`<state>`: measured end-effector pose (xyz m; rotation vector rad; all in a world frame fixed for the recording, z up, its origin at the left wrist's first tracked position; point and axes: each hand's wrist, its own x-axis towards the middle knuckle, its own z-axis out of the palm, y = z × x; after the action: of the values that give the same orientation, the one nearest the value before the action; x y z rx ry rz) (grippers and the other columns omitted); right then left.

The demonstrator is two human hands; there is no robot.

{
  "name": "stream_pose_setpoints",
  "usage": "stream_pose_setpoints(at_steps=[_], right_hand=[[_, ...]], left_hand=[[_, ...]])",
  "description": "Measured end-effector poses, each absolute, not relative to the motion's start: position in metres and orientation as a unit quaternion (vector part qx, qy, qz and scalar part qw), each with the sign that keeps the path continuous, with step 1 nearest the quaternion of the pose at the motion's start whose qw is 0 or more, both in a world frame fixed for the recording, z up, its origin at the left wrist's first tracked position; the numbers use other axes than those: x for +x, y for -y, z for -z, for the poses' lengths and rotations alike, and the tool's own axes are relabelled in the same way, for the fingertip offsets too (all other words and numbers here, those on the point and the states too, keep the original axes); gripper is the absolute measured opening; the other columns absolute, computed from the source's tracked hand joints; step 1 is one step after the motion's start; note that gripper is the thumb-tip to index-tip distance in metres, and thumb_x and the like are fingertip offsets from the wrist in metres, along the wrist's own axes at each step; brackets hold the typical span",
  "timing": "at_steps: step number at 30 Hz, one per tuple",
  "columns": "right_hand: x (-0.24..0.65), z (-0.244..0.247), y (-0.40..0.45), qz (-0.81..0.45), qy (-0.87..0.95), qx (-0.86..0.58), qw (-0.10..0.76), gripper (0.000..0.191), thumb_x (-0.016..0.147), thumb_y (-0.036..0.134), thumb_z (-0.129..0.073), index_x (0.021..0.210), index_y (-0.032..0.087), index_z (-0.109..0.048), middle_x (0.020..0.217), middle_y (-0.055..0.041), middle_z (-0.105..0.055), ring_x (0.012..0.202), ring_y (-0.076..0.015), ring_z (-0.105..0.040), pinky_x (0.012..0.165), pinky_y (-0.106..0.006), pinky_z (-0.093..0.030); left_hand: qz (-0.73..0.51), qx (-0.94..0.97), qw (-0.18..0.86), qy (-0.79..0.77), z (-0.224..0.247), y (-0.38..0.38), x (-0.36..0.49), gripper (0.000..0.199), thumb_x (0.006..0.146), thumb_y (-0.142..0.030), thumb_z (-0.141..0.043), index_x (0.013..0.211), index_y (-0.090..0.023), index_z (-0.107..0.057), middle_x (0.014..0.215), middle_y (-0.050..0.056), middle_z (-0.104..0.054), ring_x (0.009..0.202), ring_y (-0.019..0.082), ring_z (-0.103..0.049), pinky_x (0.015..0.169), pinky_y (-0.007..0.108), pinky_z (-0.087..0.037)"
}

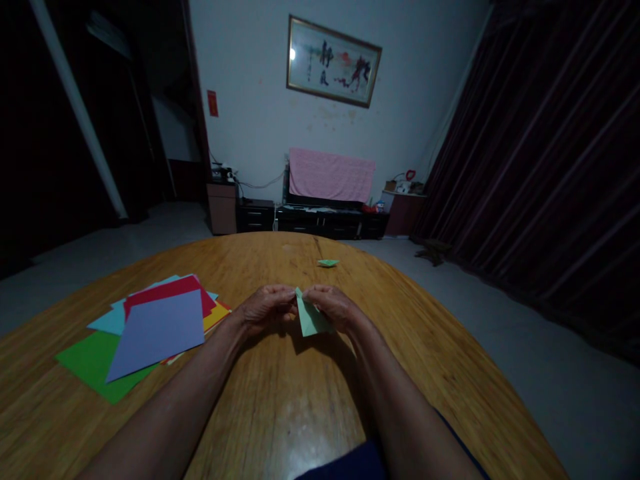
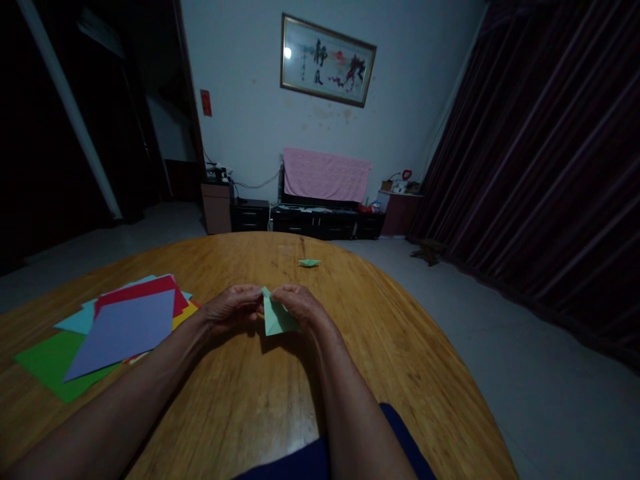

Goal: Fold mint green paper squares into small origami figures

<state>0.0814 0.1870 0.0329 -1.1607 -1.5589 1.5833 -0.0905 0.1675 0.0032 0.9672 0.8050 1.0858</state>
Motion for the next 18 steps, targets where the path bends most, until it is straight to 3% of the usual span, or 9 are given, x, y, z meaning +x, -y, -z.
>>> stream_pose_setpoints(at_steps=[12,18], right_hand=[[0.083,-0.029,-0.190,-0.636,0.586,-0.406,0.294,0.010,0.072,0.016,-0.052,0.062,0.017,-0.049,0.052,0.0051,-0.042,0.044,-0.0072,-0.035,0.046,-0.021,-0.031],[0.080,-0.019,-0.196,-0.654,0.568,-0.394,0.309,0.005,0.069,0.020,-0.056,0.070,0.015,-0.055,0.056,0.0022,-0.052,0.047,-0.0089,-0.044,0.048,-0.022,-0.036]], left_hand=[[-0.488,0.442,0.663,-0.355,0.002,-0.171,-0.089,0.028,0.064,-0.031,-0.080,0.072,-0.009,-0.065,0.060,0.005,-0.063,0.051,0.009,-0.056,0.051,0.019,-0.044],[-0.502,0.427,0.660,-0.360,0.009,-0.176,-0.089,0.027,0.065,-0.029,-0.079,0.073,-0.009,-0.064,0.060,0.005,-0.064,0.051,0.009,-0.057,0.049,0.018,-0.045]])
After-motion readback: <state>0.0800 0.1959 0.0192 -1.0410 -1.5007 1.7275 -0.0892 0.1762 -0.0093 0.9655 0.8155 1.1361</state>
